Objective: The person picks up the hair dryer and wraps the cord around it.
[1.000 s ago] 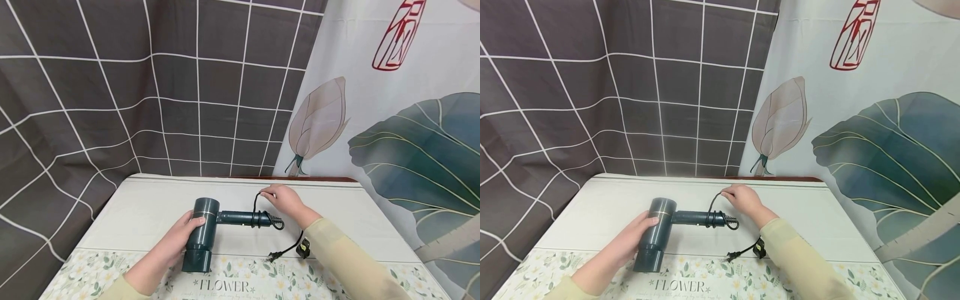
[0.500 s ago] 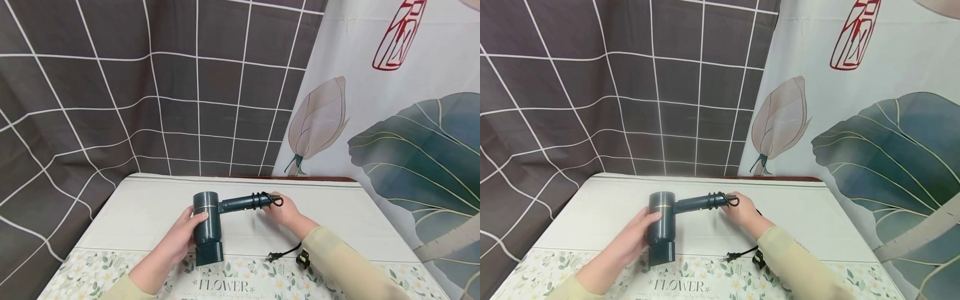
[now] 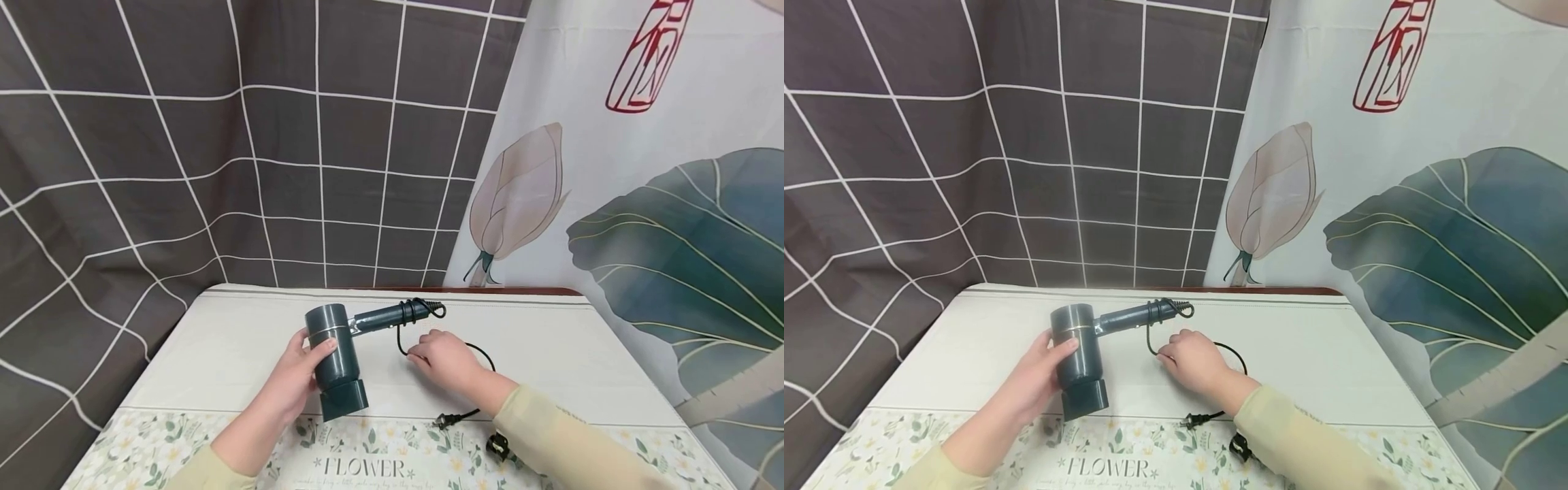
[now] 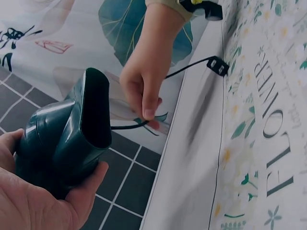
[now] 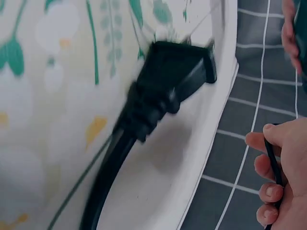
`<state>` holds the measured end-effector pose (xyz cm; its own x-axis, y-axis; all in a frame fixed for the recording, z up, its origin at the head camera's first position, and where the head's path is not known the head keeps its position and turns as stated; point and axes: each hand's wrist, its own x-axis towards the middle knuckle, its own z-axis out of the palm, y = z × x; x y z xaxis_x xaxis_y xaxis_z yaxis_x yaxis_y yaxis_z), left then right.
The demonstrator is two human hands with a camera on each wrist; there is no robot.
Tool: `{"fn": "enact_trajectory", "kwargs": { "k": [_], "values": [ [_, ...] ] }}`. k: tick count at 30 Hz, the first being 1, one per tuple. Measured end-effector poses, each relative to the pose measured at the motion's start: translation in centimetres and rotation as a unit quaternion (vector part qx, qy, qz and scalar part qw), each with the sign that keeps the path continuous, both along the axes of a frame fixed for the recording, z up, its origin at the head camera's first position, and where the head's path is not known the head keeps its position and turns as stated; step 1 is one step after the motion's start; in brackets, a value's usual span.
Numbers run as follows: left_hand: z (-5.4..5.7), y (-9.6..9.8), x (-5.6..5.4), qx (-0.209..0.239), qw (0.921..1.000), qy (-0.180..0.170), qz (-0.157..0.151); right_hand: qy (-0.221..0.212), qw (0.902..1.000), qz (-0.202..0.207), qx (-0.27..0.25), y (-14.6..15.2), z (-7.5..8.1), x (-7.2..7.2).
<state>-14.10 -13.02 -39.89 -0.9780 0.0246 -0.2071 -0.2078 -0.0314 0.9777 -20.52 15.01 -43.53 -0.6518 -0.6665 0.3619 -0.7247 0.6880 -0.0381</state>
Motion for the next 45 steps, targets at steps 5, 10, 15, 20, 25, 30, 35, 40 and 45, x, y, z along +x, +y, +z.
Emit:
{"fn": "enact_trajectory", "kwargs": {
  "k": [5,10,15,20,25,30,35,40,45],
  "values": [
    [0.0,-0.1,-0.4,-0.007,0.9999,0.009,0.008,0.023,0.9995,0.019,0.002,-0.5,0.5,0.9],
    [-0.2,-0.4,-0.8,-0.02,0.9996,0.007,0.019,0.041,0.9989,0.024,-0.004,-0.7,1.2,1.5],
    [-0.4,-0.4,-1.0,-0.031,0.9992,0.005,0.025,0.054,0.998,0.027,-0.014,-0.9,1.8,1.7],
    [-0.6,-0.4,-1.0,-0.038,0.9988,0.002,0.03,0.055,0.9979,0.029,-0.018,-1.2,2.4,1.9],
    [-0.9,-0.3,-1.1,-0.062,0.9977,-0.003,0.028,0.043,0.998,0.037,-0.03,-1.3,3.3,2.1],
    [-1.1,-0.2,-1.0,-0.076,0.9969,-0.005,0.019,0.042,0.9969,0.046,-0.047,-1.2,4.4,1.8],
    [-1.1,-0.2,-0.6,-0.095,0.9954,-0.01,-0.002,0.044,0.9964,0.05,-0.052,-1.0,5.2,1.4],
    [-1.1,-0.1,-0.2,-0.125,0.9917,-0.015,-0.025,0.044,0.9965,0.055,-0.044,-0.7,5.5,0.9],
    [-1.0,-0.1,0.1,-0.123,0.9914,-0.017,-0.04,0.039,0.9967,0.056,-0.044,-0.3,5.6,0.5]
  ]
}}
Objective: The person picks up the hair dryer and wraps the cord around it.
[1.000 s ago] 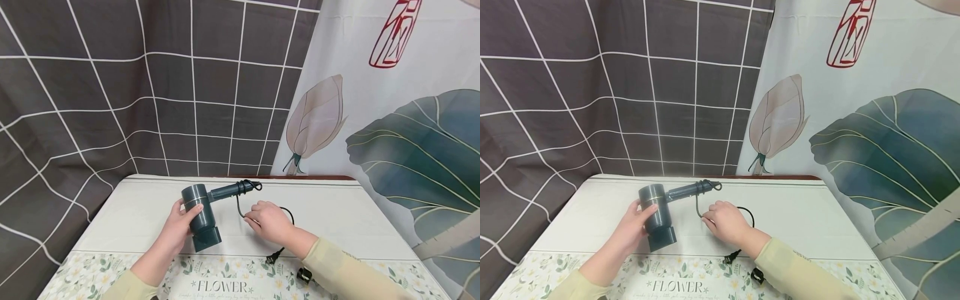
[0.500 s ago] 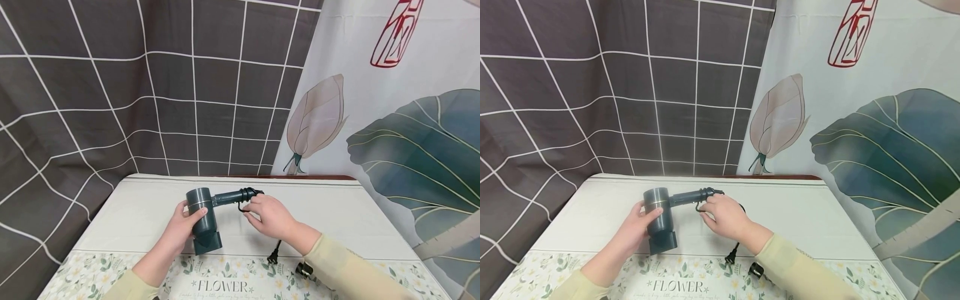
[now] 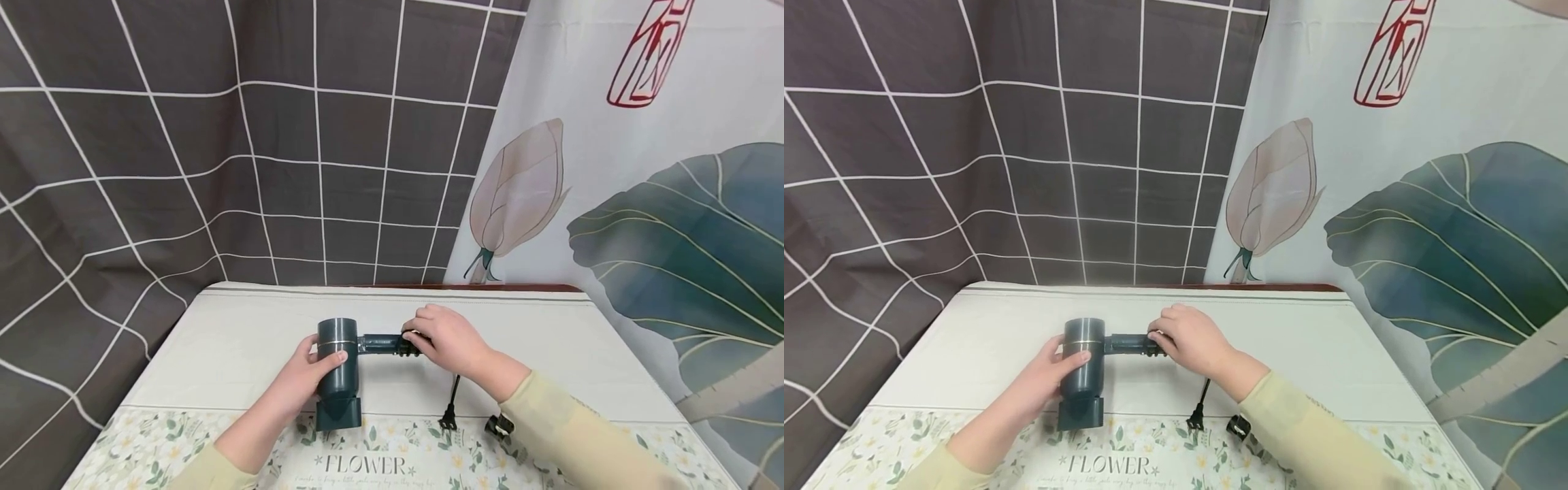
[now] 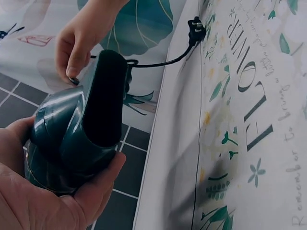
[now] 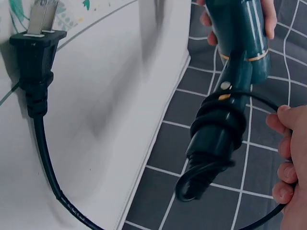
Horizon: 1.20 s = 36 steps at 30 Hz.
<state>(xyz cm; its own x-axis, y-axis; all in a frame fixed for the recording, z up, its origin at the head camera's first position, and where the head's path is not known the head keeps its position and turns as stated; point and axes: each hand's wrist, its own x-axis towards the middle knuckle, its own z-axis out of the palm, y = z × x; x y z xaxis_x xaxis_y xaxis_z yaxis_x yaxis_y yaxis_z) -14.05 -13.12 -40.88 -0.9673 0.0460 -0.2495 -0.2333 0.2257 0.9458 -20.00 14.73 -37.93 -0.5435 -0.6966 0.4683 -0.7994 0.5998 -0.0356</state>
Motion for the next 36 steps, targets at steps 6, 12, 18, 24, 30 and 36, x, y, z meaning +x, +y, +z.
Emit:
{"fn": "enact_trajectory", "kwargs": {
  "k": [6,12,18,24,30,36],
  "values": [
    [0.1,-0.1,0.2,0.014,0.9999,-0.001,-0.008,-0.005,0.9998,-0.007,-0.019,0.6,-0.1,-0.4],
    [0.0,-0.3,0.2,0.019,0.9997,0.0,-0.017,-0.014,0.9996,-0.004,-0.023,1.1,-0.3,-0.8],
    [0.1,-0.6,0.5,0.009,0.9996,0.004,-0.026,-0.037,0.9992,0.013,-0.006,1.4,-0.1,-1.0],
    [0.3,-1.0,0.7,0.001,0.9991,0.006,-0.042,-0.065,0.9968,0.047,0.002,1.9,0.0,-1.3],
    [0.2,-1.5,0.7,0.003,0.9986,0.005,-0.052,-0.095,0.9944,0.046,-0.002,2.5,-0.1,-1.9],
    [0.0,-1.9,1.0,0.01,0.998,0.004,-0.062,-0.136,0.9907,0.001,-0.003,3.6,-0.8,-2.8]
  ]
}}
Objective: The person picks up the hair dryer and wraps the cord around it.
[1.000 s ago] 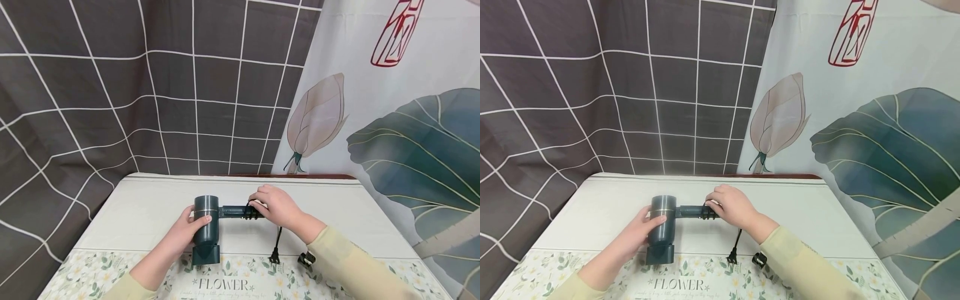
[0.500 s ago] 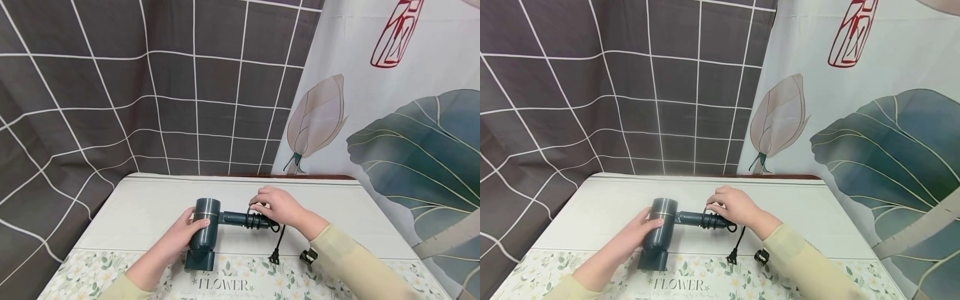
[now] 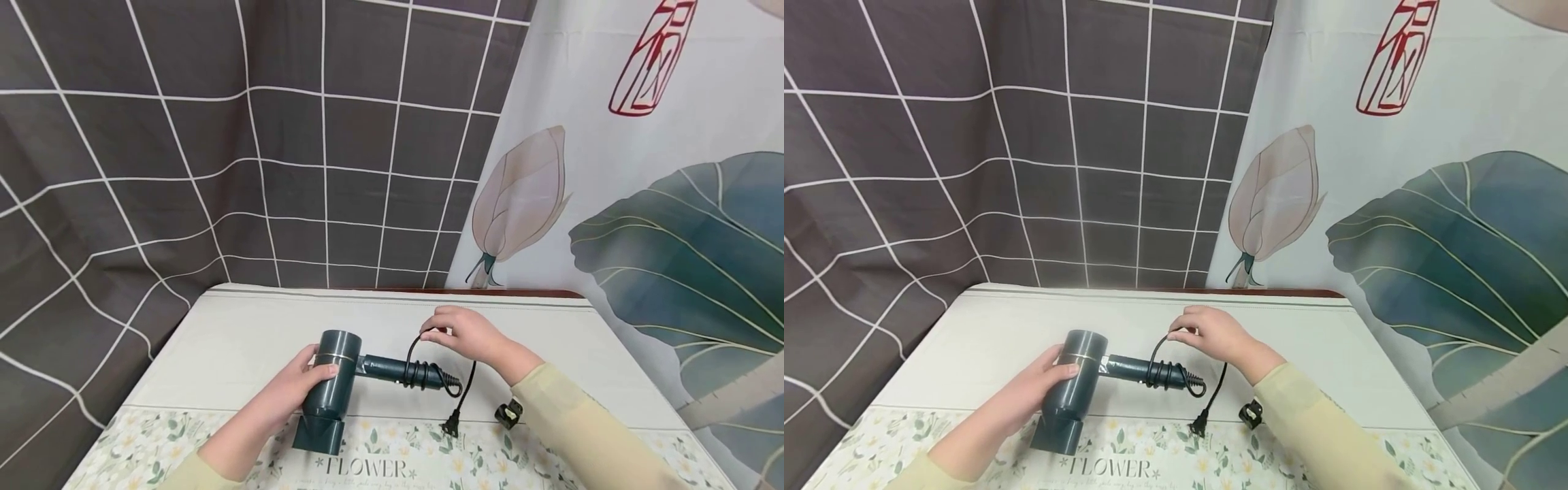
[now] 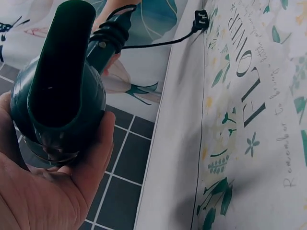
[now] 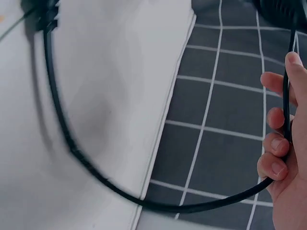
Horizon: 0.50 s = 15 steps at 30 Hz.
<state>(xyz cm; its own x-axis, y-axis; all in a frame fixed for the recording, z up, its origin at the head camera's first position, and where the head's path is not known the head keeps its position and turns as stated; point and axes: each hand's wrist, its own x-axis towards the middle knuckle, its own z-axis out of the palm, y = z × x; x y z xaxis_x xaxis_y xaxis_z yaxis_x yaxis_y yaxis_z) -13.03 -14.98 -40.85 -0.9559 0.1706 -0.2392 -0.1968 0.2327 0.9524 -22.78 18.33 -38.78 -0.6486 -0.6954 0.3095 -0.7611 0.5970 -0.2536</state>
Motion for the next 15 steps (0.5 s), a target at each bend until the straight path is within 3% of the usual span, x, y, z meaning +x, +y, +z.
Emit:
{"fn": "enact_trajectory", "kwargs": {
  "k": [6,15],
  "values": [
    [0.0,0.0,0.3,0.009,0.9996,-0.004,-0.025,0.01,0.9985,-0.054,0.0,1.1,-0.9,-1.0],
    [0.0,0.3,0.2,0.032,0.9989,-0.009,-0.034,0.013,0.998,-0.061,-0.003,1.1,-1.6,-1.4]
  ]
}}
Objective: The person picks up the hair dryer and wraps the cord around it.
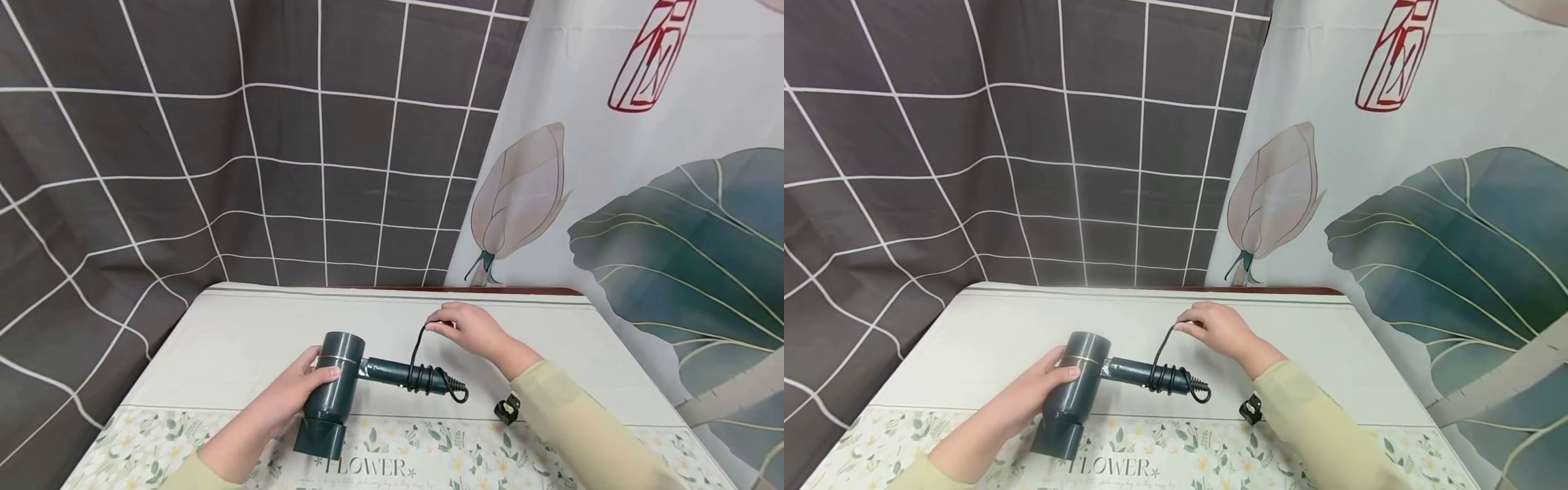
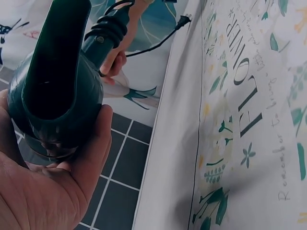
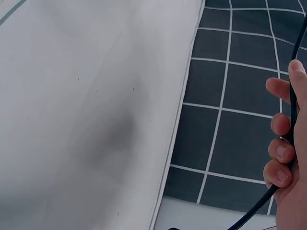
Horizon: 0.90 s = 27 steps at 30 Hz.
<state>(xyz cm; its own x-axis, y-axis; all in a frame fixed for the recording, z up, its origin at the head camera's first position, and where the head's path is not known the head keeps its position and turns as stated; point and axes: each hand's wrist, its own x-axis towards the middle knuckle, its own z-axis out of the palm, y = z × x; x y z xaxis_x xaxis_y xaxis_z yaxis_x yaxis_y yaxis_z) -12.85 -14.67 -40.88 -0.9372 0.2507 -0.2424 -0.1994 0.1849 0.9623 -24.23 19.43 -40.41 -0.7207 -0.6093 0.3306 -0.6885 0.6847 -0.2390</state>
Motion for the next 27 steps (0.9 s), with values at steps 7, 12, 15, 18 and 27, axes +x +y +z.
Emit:
{"fn": "enact_trajectory", "kwargs": {
  "k": [7,12,15,18,27],
  "values": [
    [0.4,0.3,0.2,0.008,1.0,-0.003,0.005,-0.009,0.9999,0.011,-0.004,-0.6,-0.6,0.1],
    [0.5,0.7,0.3,0.02,0.9993,-0.006,0.031,-0.009,1.0,0.002,0.0,-1.3,-1.3,0.4],
    [0.3,1.0,0.2,0.032,0.9984,-0.01,0.046,-0.015,0.9998,0.009,0.006,-1.7,-1.7,0.5],
    [0.3,1.3,0.2,0.046,0.9972,-0.014,0.057,-0.018,0.9994,0.026,0.011,-2.0,-2.0,0.7],
    [0.5,2.2,0.0,0.073,0.9943,-0.01,0.077,-0.01,0.9985,0.024,-0.049,-2.4,-2.6,2.4]
  ]
}}
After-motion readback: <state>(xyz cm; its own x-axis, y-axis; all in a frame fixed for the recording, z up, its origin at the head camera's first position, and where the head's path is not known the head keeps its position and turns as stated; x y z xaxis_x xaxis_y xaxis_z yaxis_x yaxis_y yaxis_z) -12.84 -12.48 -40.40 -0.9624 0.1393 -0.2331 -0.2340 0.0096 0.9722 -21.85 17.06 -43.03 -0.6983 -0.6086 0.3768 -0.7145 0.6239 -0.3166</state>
